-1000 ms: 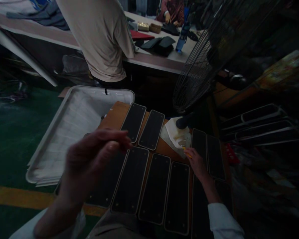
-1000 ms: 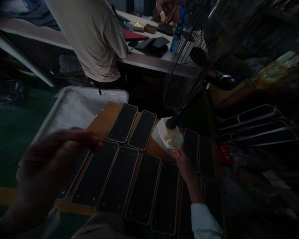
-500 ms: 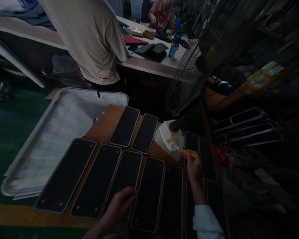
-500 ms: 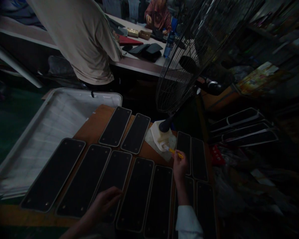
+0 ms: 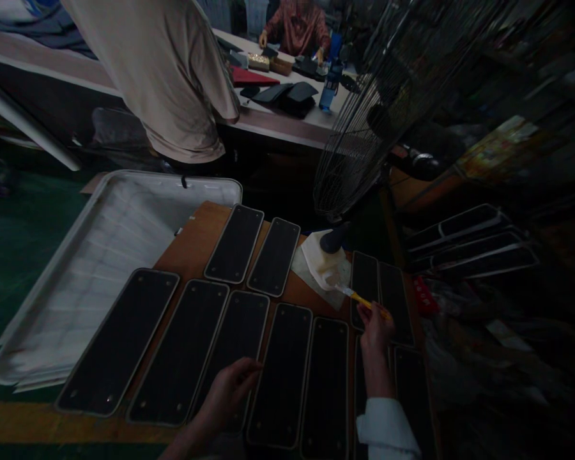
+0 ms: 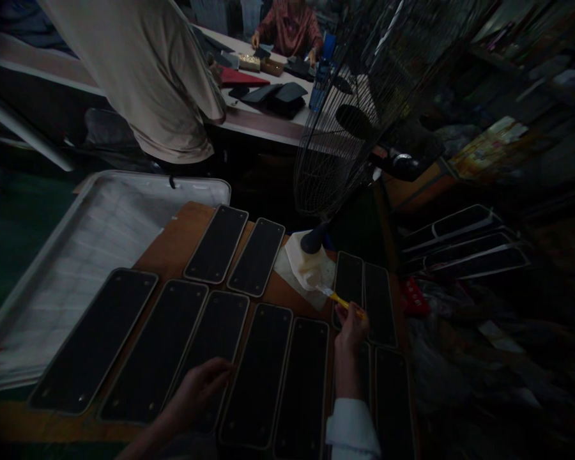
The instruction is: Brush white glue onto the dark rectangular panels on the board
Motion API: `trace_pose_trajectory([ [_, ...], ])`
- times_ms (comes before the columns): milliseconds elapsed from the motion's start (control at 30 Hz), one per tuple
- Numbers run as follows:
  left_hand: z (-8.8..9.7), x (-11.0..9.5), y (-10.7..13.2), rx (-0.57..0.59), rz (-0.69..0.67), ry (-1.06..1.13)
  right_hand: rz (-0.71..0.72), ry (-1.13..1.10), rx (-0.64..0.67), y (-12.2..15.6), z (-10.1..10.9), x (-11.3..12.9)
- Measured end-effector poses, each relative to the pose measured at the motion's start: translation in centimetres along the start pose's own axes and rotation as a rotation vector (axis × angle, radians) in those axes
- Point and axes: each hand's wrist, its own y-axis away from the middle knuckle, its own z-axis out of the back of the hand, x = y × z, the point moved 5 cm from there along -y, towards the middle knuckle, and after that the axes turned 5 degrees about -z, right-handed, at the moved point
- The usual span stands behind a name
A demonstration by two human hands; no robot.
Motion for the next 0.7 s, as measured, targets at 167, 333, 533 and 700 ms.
trace_pose_trajectory([
  [167,-0.3,0.4,-0.4,-0.001,0.006,-0.006,-0.108,-0.081,0.017,-0.8,-0.6,-0.9],
  [333,-0.5,0.5,-1.2,0.009,-0.005,-0.024,-0.151,-0.106,-0.014,-2.0,-1.2,-2.7],
  [533,0.2,0.3,-1.5,-0.007,-0.003,-0.018,-0.166,-0.133,-0.062,-2.2,2.0,-2.6],
  [700,0.7,0.3,-1.4,-0.011,-0.006,-0.039,-0.138,-0.13,0.014,-2.7,1.1,-2.5],
])
